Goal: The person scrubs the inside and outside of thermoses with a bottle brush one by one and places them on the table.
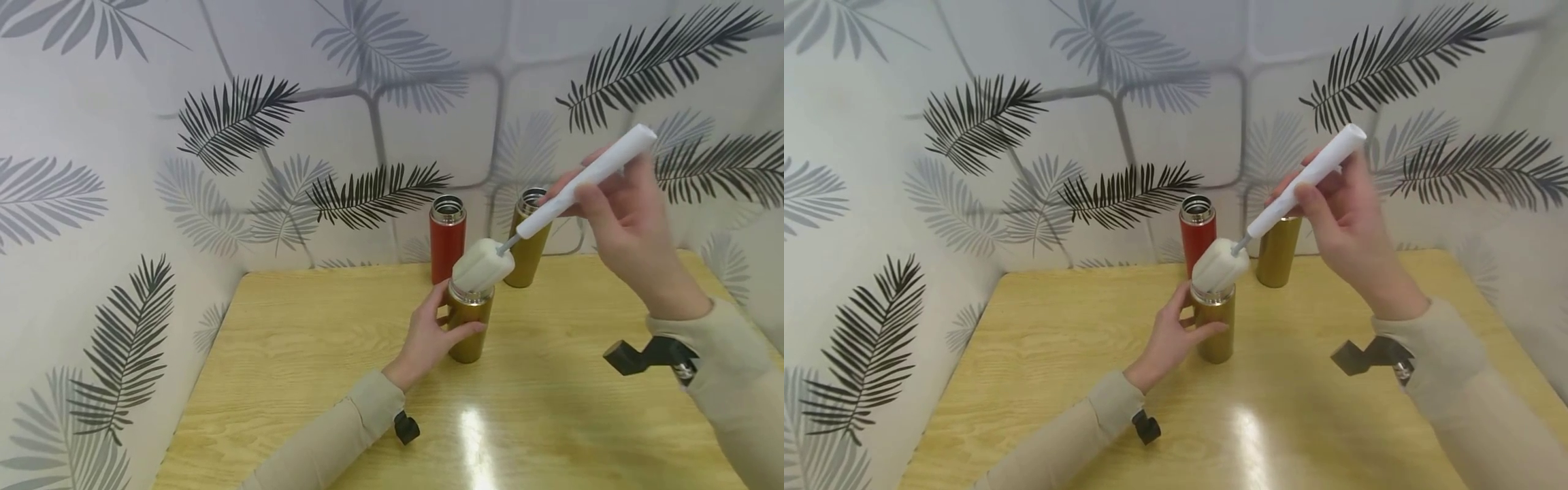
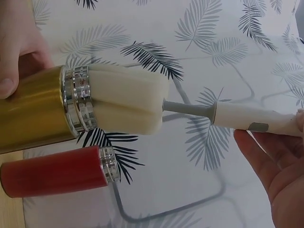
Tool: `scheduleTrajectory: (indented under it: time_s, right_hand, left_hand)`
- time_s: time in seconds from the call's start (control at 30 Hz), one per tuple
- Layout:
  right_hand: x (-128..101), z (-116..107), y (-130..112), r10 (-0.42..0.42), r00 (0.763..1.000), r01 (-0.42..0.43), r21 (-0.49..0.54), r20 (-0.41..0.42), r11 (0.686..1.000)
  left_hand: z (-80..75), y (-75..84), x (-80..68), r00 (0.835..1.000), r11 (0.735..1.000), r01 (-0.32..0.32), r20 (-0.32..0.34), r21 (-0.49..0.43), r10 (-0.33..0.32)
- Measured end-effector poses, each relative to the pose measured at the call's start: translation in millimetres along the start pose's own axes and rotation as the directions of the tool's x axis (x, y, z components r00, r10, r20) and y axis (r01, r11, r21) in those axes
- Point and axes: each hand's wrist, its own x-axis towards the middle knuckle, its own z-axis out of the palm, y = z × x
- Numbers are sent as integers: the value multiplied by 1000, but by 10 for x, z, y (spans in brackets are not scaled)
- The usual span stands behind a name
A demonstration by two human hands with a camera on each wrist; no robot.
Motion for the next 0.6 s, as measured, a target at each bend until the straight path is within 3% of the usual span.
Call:
scheduleTrajectory:
  time_s: [0.17, 0.3, 0.43, 0.6]
  right_hand:
    - [-15, 91, 24, 33, 997, -30, -38, 70, 999]
    - [-25, 159, 51, 39, 994, -34, -51, 102, 998]
    - [24, 127, 33, 59, 991, -57, -24, 119, 998]
    - [79, 37, -39, 126, 981, -125, -20, 146, 992]
  left_hand:
    - [0, -20, -56, 999, 999, 34, -19, -12, -34]
    - [2, -28, -79, 999, 1000, 23, -26, 2, -22]
    - [18, -8, -33, 1000, 1000, 16, -9, 7, -16]
    - [45, -41, -7, 998, 998, 55, -20, 3, -55]
